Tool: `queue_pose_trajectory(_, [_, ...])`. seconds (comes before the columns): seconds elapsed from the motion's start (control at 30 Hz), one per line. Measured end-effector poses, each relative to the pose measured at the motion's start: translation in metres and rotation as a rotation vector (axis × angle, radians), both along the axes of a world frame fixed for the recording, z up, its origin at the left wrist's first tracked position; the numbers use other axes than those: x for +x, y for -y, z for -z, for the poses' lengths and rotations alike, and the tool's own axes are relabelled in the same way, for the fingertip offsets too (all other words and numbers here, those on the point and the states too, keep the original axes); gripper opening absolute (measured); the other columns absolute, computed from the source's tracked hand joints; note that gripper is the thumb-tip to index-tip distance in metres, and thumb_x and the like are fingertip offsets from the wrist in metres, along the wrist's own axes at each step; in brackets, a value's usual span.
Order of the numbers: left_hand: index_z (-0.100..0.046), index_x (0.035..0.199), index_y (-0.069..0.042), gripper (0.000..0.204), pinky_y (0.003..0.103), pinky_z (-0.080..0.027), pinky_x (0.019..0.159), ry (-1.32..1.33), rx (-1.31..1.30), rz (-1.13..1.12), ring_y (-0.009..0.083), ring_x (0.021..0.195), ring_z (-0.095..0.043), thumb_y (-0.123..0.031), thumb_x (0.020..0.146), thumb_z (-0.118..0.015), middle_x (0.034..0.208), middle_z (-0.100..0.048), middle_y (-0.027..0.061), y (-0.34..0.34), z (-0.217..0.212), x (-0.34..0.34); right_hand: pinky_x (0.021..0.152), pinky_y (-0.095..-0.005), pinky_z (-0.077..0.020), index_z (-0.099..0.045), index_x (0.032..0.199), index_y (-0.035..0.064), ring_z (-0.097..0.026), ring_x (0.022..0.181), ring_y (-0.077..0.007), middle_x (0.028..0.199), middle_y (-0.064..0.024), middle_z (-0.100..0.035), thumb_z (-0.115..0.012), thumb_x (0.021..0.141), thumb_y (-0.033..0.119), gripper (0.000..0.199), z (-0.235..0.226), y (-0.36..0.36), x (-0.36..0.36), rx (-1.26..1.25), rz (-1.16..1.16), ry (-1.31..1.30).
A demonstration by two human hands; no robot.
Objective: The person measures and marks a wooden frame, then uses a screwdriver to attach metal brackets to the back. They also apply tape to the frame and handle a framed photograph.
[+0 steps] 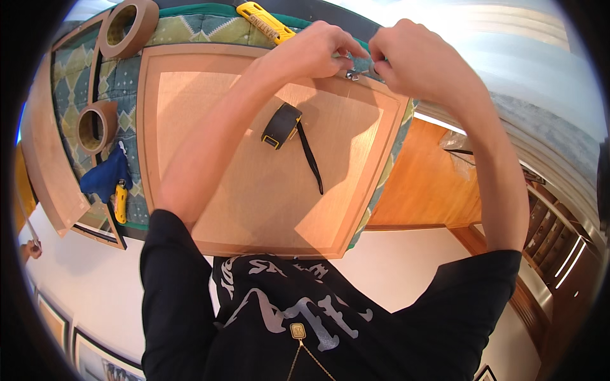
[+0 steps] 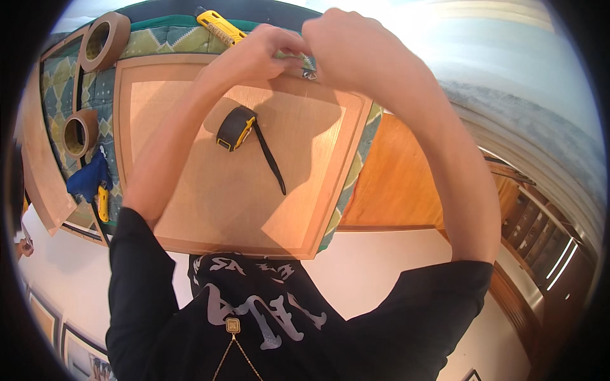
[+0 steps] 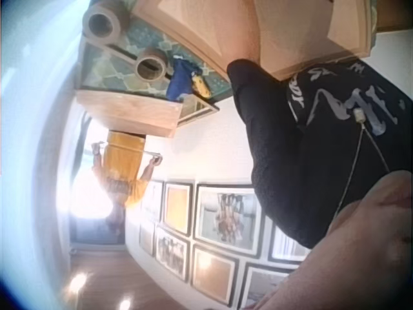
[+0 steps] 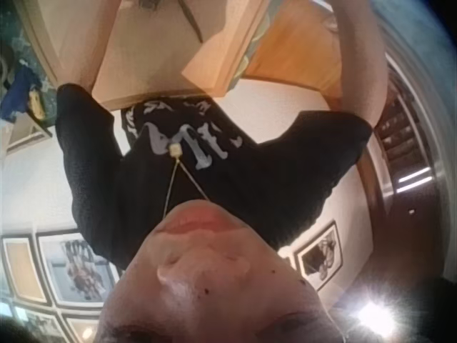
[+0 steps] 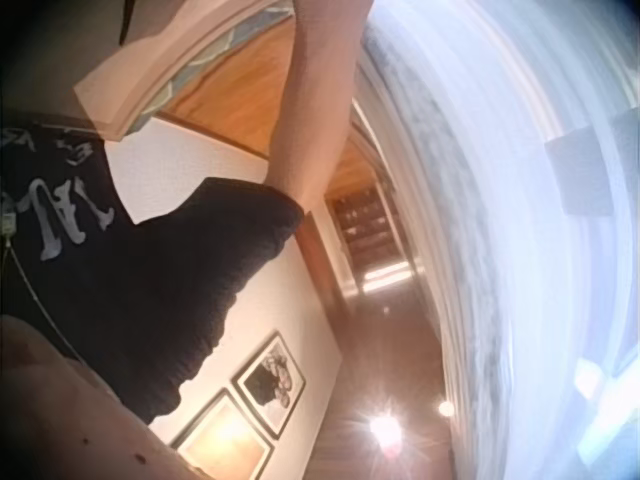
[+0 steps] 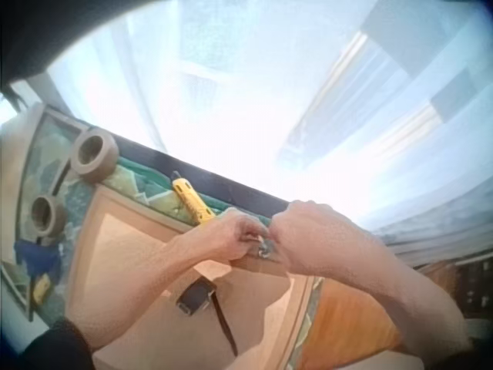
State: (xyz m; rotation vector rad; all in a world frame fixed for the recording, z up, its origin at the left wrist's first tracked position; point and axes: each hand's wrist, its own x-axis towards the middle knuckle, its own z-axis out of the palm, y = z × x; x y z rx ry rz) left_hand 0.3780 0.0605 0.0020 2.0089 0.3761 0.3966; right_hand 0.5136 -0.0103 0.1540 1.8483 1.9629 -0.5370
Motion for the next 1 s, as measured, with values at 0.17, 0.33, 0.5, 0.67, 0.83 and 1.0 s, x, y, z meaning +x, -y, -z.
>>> queue_pose_trajectory(0.17, [-0.076, 0.104, -0.006, 0.020, 0.029, -0.053, 0.070, -0.152, -0.123, 0.303, 0.0132, 0.075, -0.067, -0.015, 0.087, -0.075, 0.085, -0.075, 0.0080, -0.009, 0.007, 0.015, 0.057, -0.0384, -0.0487, -0.068, 0.081, 0.0006, -0.058, 0.057, -0.0273, 0.072, -0.0108, -0.066, -0.069, 0.083, 0.020, 0.020, 0.010, 0.016, 0.001, 0.224, -0.227, -0.027])
queue_pose_trajectory(0.33, [-0.077, 0.103, -0.006, 0.019, 0.027, -0.053, 0.071, 0.014, -0.250, 0.298, 0.0121, 0.076, -0.067, -0.017, 0.088, -0.075, 0.085, -0.075, 0.0054, -0.012, 0.028, 0.016, 0.053, -0.0343, -0.0448, -0.063, 0.078, 0.0014, -0.050, 0.053, -0.0185, 0.072, -0.0067, -0.063, -0.076, 0.084, 0.035, 0.036, -0.012, 0.015, -0.005, 0.193, 0.587, 0.115])
queue_pose_trajectory(0.5, [-0.074, 0.098, -0.002, 0.019, 0.028, -0.046, 0.066, 0.120, -0.254, 0.317, 0.0124, 0.068, -0.057, -0.018, 0.089, -0.073, 0.075, -0.069, 0.0026, -0.006, 0.034, 0.017, 0.061, -0.0337, -0.0443, -0.059, 0.099, 0.0010, -0.055, 0.062, -0.0209, 0.072, -0.0103, -0.061, -0.063, 0.096, 0.035, 0.035, -0.009, 0.035, 0.013, 0.322, 0.034, -0.285])
queue_pose_trajectory(0.67, [-0.076, 0.103, -0.006, 0.022, 0.031, -0.054, 0.073, 0.064, -0.253, 0.292, 0.0175, 0.082, -0.069, -0.016, 0.084, -0.077, 0.093, -0.075, 0.0075, -0.006, 0.037, 0.022, 0.066, -0.0340, -0.0464, -0.055, 0.107, 0.0047, -0.055, 0.066, -0.0222, 0.080, -0.0095, -0.063, -0.063, 0.092, 0.014, 0.020, -0.023, 0.036, -0.010, 0.125, 0.462, -0.096])
queue_pose_trajectory(0.83, [-0.062, 0.132, -0.005, 0.041, 0.030, -0.051, 0.084, 0.005, -0.375, 0.532, 0.0171, 0.090, -0.066, -0.013, 0.093, -0.066, 0.102, -0.074, 0.0123, -0.016, 0.002, 0.023, 0.066, -0.0314, -0.0458, -0.053, 0.096, 0.0053, -0.053, 0.068, -0.0170, 0.092, -0.0077, -0.066, -0.064, 0.079, -0.004, 0.022, -0.004, 0.048, 0.011, 0.361, 0.155, -0.475])
queue_pose_trajectory(1.0, [-0.068, 0.122, -0.004, 0.035, 0.032, -0.052, 0.081, 0.179, -0.563, 0.513, 0.0130, 0.088, -0.063, -0.007, 0.088, -0.067, 0.093, -0.072, 0.0062, -0.010, 0.001, 0.023, 0.076, -0.0409, -0.0495, -0.052, 0.121, 0.0034, -0.064, 0.101, -0.0316, 0.116, -0.0279, -0.061, -0.074, 0.087, 0.035, 0.051, -0.020, 0.038, 0.021, 0.210, -0.014, -0.198])
